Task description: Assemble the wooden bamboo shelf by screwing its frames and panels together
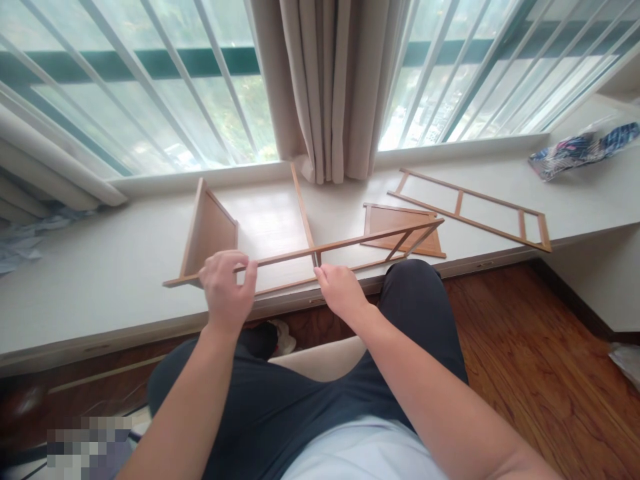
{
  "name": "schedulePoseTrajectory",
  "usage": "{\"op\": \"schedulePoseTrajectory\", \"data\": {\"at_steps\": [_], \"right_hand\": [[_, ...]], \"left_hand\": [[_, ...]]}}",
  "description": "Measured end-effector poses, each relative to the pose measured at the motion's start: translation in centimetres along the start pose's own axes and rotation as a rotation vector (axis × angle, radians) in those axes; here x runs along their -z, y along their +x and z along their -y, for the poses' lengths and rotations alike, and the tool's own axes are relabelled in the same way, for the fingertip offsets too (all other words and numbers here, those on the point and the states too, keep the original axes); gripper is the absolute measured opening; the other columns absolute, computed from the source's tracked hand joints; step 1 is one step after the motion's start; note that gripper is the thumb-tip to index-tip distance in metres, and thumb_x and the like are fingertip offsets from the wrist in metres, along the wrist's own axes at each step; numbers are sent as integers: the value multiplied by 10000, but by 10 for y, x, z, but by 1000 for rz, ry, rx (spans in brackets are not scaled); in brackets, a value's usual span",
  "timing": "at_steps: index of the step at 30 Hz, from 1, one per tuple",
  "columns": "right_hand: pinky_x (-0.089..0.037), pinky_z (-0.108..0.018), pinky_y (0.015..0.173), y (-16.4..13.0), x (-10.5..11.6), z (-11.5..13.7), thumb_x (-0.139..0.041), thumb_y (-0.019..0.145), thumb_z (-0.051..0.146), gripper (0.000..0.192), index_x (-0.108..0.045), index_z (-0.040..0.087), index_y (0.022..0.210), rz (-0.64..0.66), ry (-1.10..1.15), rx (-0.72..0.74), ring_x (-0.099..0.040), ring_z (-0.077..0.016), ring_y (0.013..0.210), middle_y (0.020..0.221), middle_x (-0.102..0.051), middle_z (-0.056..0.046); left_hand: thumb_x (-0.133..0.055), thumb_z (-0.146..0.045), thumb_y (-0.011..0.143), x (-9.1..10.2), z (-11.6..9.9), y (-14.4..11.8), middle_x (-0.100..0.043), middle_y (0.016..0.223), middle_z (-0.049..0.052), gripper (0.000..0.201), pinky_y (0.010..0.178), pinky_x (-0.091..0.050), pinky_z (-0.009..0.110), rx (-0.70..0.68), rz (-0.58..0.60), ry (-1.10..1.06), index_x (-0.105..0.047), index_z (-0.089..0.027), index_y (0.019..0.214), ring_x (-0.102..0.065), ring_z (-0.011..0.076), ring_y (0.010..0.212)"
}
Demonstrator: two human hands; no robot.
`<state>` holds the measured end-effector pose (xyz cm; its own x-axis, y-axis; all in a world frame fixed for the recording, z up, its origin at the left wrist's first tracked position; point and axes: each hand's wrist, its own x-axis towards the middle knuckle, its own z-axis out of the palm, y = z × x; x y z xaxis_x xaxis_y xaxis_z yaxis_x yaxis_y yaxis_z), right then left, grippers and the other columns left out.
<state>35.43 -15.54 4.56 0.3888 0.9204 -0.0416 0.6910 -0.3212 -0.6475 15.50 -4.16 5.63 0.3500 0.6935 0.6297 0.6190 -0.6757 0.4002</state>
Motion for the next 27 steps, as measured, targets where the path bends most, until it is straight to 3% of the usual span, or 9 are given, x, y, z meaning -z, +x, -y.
{"op": "schedulePoseTrajectory", "data": {"at_steps": [5, 9, 15, 27], "right_hand": [[-226, -295, 603, -1, -2, 2, -434, 1022, 317, 405, -508, 198, 642, 21, -31, -12, -408, -143, 565, 572, -504, 5], [-239, -292, 615, 1, -2, 1, -440, 1025, 319, 390, -567, 192, 679, 6, -51, -1, -439, -148, 581, 600, -559, -9], [-255, -296, 627, 3, 1, 6, -425, 1039, 312, 384, -634, 182, 744, 32, -155, 17, -505, -161, 617, 672, -644, -40], [-370, -312, 698, 6, 9, 18, -402, 1053, 319, 339, -680, 160, 942, 98, -435, 13, -679, -248, 820, 898, -743, -142]], "left_hand": [[-505, -303, 989, -21, -23, 26, -692, 1140, 53, 186, 913, -425, 350, -90, 375, -61, -674, -249, 1048, -619, 223, 1060], [-462, -308, 1013, -38, -34, 32, -684, 1235, 48, 320, 872, -423, 342, -138, 550, 9, -671, -324, 1254, -630, 225, 1078], [-437, -342, 1030, -47, -36, 28, -744, 1073, 33, 419, 817, -369, 358, -167, 618, 148, -557, -425, 1423, -670, 232, 952], [-441, -379, 1026, -48, -40, 29, -760, 1006, 22, 417, 817, -348, 364, -133, 607, 192, -565, -445, 1418, -673, 223, 921]]}}
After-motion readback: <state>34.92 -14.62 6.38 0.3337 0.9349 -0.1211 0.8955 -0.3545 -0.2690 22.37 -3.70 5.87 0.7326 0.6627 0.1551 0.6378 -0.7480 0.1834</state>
